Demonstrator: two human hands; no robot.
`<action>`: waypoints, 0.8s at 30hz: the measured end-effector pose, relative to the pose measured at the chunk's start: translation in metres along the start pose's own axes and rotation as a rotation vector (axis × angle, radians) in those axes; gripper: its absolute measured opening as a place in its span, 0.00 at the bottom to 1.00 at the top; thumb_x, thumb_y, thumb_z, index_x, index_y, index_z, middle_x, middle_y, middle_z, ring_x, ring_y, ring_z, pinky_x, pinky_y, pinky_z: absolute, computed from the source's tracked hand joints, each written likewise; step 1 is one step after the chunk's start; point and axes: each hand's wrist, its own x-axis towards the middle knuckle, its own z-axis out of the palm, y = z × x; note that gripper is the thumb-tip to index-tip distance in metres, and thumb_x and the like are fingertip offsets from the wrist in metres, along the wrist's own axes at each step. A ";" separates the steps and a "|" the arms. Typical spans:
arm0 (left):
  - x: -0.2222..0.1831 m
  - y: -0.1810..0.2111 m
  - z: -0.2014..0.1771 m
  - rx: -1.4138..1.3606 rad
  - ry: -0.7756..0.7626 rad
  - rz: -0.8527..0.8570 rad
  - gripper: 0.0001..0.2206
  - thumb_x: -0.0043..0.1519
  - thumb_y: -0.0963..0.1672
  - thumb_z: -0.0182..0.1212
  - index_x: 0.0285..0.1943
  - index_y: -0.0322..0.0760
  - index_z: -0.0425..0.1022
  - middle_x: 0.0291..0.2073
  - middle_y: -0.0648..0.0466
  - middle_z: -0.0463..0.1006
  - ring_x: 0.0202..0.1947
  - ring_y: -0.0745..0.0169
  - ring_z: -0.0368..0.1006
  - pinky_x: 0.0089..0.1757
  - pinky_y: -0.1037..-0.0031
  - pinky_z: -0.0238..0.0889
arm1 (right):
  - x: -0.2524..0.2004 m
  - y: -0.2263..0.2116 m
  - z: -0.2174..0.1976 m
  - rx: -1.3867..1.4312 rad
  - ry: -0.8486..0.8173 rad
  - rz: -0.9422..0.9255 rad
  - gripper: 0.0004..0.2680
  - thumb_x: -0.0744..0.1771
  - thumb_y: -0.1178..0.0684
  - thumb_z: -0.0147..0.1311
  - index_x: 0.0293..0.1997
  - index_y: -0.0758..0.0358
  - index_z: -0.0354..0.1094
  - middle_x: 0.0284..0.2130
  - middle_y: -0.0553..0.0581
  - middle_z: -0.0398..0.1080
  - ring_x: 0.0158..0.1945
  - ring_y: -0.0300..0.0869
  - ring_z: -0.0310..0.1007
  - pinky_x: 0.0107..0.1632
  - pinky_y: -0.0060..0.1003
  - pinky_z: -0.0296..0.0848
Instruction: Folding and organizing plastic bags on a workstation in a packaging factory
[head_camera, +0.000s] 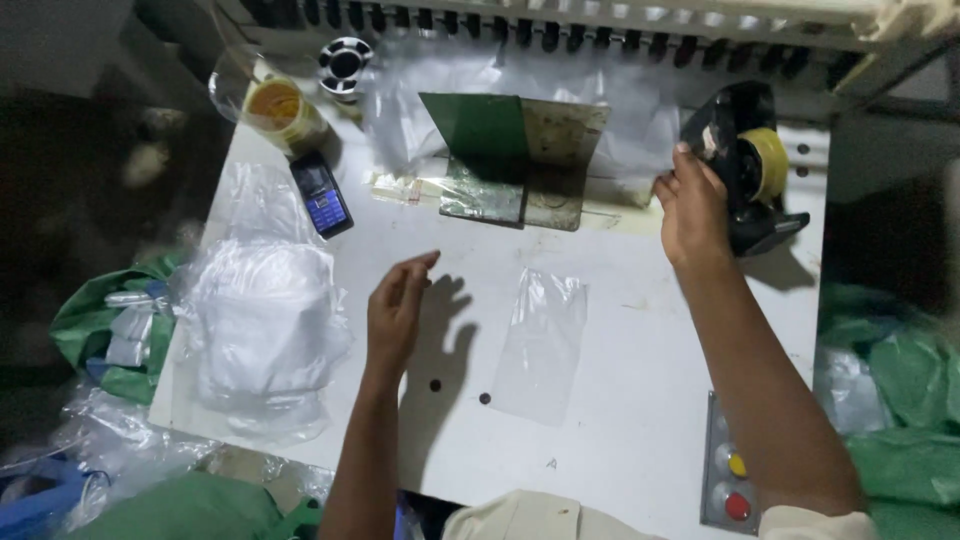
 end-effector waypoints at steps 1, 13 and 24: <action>0.018 0.004 -0.002 0.001 0.012 0.013 0.14 0.72 0.48 0.53 0.56 0.36 0.79 0.54 0.43 0.81 0.61 0.46 0.74 0.55 0.60 0.67 | 0.001 -0.014 0.023 0.007 -0.015 -0.007 0.23 0.74 0.45 0.63 0.70 0.72 0.55 0.61 0.73 0.50 0.69 0.60 0.51 0.71 0.60 0.51; 0.212 -0.042 0.000 0.038 0.315 -0.259 0.46 0.59 0.62 0.69 0.70 0.19 0.61 0.61 0.29 0.67 0.51 0.46 0.74 0.41 0.68 0.75 | 0.002 -0.093 0.124 -0.175 0.281 0.341 0.51 0.60 0.34 0.79 0.79 0.64 0.30 0.76 0.73 0.24 0.79 0.62 0.28 0.71 0.73 0.33; 0.175 0.028 0.034 -0.125 0.677 0.243 0.19 0.52 0.38 0.75 0.41 0.26 0.65 0.31 0.52 0.57 0.36 0.61 0.60 0.42 0.77 0.57 | -0.025 -0.009 0.052 -0.934 0.289 -0.187 0.18 0.58 0.55 0.70 0.50 0.65 0.73 0.39 0.61 0.76 0.47 0.49 0.79 0.48 0.46 0.74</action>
